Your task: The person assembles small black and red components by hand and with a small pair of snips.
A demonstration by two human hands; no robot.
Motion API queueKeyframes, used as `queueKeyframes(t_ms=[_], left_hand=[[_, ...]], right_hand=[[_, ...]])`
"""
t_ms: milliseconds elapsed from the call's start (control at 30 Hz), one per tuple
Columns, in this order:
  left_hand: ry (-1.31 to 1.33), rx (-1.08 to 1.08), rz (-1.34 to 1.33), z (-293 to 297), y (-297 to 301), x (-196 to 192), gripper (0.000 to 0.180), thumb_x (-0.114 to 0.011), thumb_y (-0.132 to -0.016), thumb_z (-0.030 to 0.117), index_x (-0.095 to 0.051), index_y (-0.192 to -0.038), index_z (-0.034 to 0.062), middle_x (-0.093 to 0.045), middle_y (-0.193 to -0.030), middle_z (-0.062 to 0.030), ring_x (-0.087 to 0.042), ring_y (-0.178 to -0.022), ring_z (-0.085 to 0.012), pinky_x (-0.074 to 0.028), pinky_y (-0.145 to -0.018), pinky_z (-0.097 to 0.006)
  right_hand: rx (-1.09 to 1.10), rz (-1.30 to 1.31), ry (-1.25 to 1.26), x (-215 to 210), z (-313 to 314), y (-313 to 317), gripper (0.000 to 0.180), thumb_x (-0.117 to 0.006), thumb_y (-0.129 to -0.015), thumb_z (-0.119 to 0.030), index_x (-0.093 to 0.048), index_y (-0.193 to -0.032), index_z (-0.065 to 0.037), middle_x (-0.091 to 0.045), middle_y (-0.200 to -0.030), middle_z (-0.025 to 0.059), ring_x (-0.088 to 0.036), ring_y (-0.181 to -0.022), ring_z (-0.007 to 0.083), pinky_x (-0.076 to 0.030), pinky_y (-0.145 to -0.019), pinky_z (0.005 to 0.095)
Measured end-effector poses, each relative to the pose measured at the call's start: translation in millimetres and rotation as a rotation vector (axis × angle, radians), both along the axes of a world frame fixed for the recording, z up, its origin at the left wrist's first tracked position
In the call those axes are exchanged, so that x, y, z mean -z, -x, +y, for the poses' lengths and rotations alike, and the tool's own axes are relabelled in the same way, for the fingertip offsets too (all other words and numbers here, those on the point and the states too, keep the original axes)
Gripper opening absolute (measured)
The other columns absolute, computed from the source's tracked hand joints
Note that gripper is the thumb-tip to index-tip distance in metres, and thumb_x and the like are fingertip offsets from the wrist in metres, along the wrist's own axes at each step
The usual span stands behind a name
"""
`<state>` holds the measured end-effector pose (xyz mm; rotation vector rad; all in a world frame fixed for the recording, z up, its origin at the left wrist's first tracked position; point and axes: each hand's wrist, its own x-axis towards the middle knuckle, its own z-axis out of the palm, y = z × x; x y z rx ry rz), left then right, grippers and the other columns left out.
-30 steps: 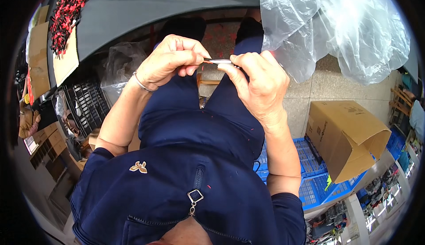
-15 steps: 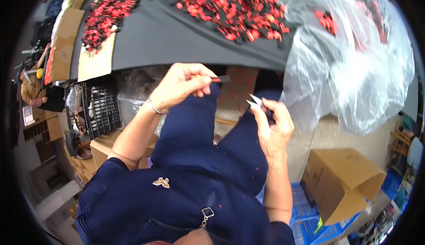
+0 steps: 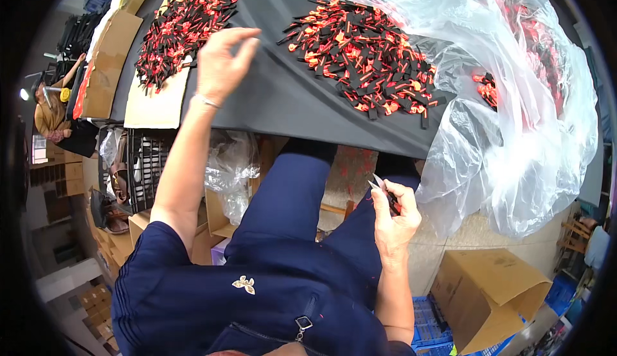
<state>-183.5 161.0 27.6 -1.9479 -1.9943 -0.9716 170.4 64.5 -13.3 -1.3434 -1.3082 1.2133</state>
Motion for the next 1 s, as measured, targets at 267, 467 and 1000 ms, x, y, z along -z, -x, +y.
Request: queueKeyframes(t_ms=[267,467,1000], left_hand=[[0.029,-0.060,0.067,25,-16,30,0.014,-0.065,-0.077,0.017,-0.069,-0.088,0.0090,-0.065,-0.081,-0.0056,-0.060,-0.071,-0.0229,-0.048,-0.067,-0.033],[0.411,-0.041,-0.936,-15,-59,-1,0.019,-0.062,-0.084,0.020,-0.065,-0.090,0.0016,-0.063,-0.073,0.0005,-0.054,-0.061,-0.0050,-0.044,-0.059,-0.020],[0.828,0.383,-1.539,-103,-183,-9,0.015,-0.061,-0.082,0.012,-0.064,-0.091,-0.0002,-0.063,-0.076,-0.0036,-0.058,-0.069,-0.0065,-0.046,-0.063,-0.019]], right_hand=[[-0.005,-0.021,-0.031,5,3,-2,0.017,-0.068,-0.080,-0.002,-0.059,-0.094,0.001,-0.062,-0.082,0.0037,-0.057,-0.071,0.0064,-0.047,-0.066,0.0188],[0.044,0.037,0.005,3,-1,-4,0.016,-0.066,-0.081,-0.001,-0.059,-0.095,0.001,-0.062,-0.080,0.0038,-0.056,-0.069,0.0058,-0.046,-0.063,0.0180],[0.006,-0.331,-0.603,-21,-3,-4,0.030,-0.078,-0.066,-0.008,-0.063,-0.090,-0.003,-0.062,-0.070,0.0062,-0.056,-0.060,0.0177,-0.044,-0.054,0.0274]])
